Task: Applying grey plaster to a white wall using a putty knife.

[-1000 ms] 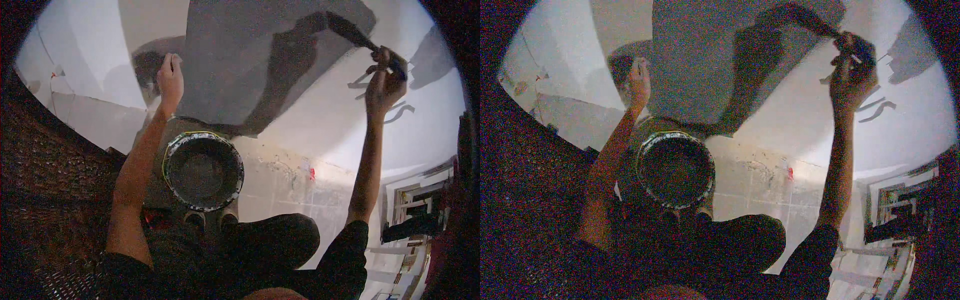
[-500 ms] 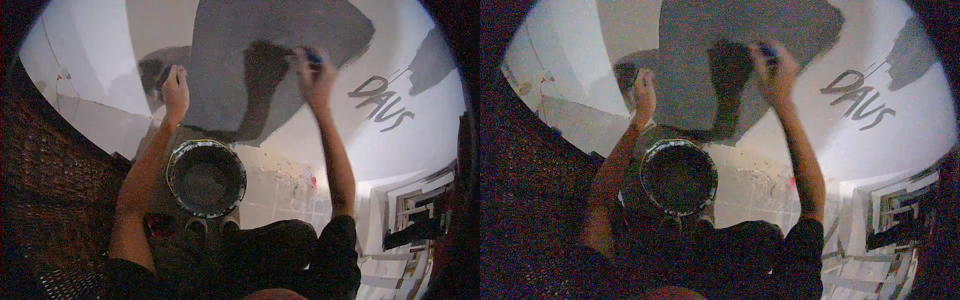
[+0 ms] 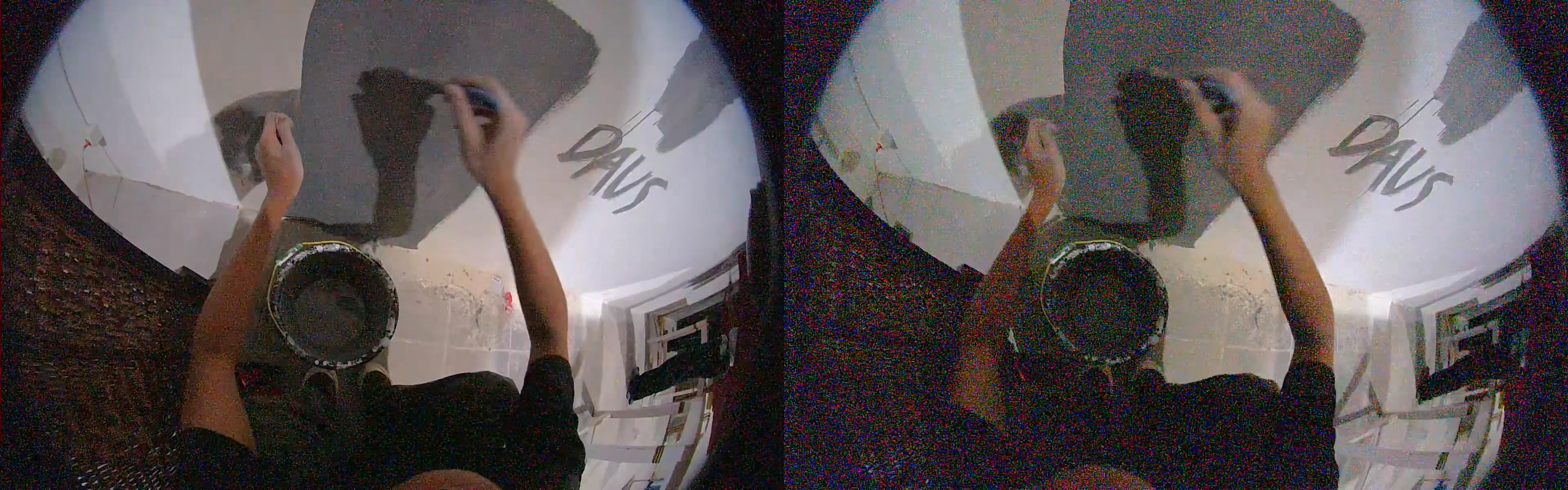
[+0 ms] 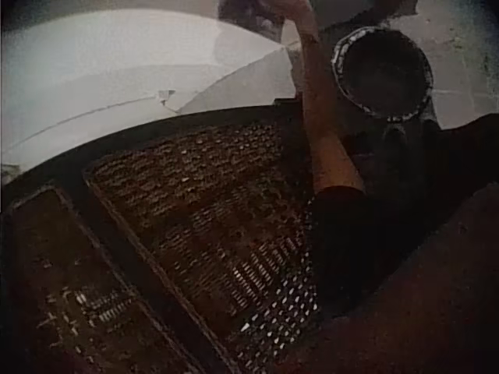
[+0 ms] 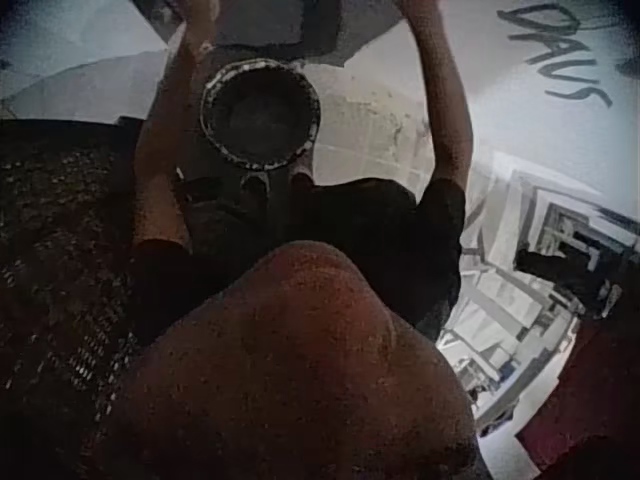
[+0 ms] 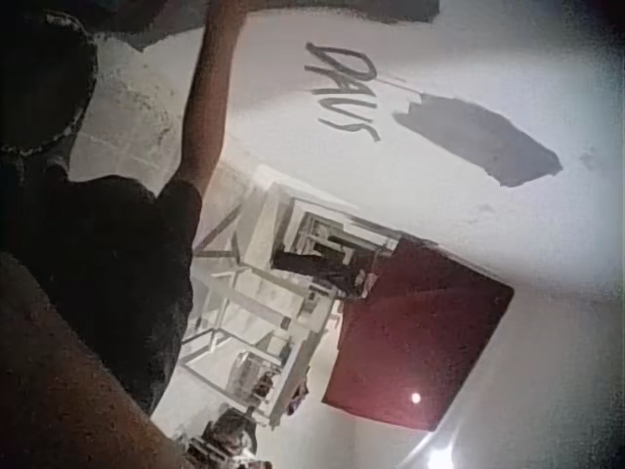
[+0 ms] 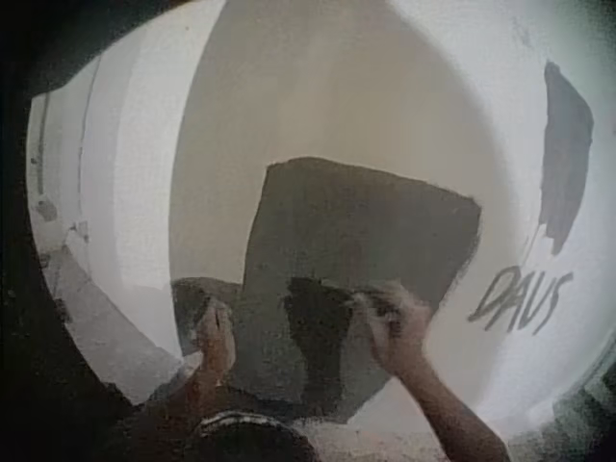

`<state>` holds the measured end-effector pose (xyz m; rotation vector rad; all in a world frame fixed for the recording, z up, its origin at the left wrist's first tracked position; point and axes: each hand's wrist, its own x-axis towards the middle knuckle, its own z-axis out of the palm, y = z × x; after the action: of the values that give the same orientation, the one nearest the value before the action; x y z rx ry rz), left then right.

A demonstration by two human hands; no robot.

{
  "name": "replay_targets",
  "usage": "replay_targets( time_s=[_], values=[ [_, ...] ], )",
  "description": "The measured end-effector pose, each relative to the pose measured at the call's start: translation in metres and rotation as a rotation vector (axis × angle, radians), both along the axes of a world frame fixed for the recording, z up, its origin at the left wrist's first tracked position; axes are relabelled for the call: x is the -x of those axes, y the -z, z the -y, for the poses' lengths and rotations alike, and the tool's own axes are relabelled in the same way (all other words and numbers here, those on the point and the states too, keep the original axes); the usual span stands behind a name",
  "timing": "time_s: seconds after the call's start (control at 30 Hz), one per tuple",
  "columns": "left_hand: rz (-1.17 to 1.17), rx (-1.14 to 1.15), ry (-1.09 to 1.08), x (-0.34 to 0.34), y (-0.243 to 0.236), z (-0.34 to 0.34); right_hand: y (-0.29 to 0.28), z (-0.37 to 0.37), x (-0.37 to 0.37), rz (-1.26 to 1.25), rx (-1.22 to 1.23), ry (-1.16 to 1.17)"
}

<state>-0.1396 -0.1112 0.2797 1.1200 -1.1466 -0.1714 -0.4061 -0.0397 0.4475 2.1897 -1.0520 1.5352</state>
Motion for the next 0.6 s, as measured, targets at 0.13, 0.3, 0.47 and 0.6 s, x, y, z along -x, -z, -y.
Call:
replay_targets(
  time_s=[0.13, 0.3, 0.47, 0.6],
  values=[
    [0.016, 0.043, -0.046, 0.006, 0.003, 0.010, -0.009, 0.014, 0.005, 0.101, 0.074, 0.033],
    [-0.036, 0.046, -0.034, 0.010, -0.009, 0.009, -0.069, -0.021, 0.072, 0.438, 0.395, 0.138],
    [-0.101, 0.052, -0.006, 0.000, -0.019, 0.016, -0.045, -0.019, 0.075, 0.452, 0.476, -0.080],
    [-0.013, 0.237, -0.093, 0.004, -0.034, 0.009, -0.014, 0.004, -0.001, 0.313, 0.048, -0.045]
  ],
)
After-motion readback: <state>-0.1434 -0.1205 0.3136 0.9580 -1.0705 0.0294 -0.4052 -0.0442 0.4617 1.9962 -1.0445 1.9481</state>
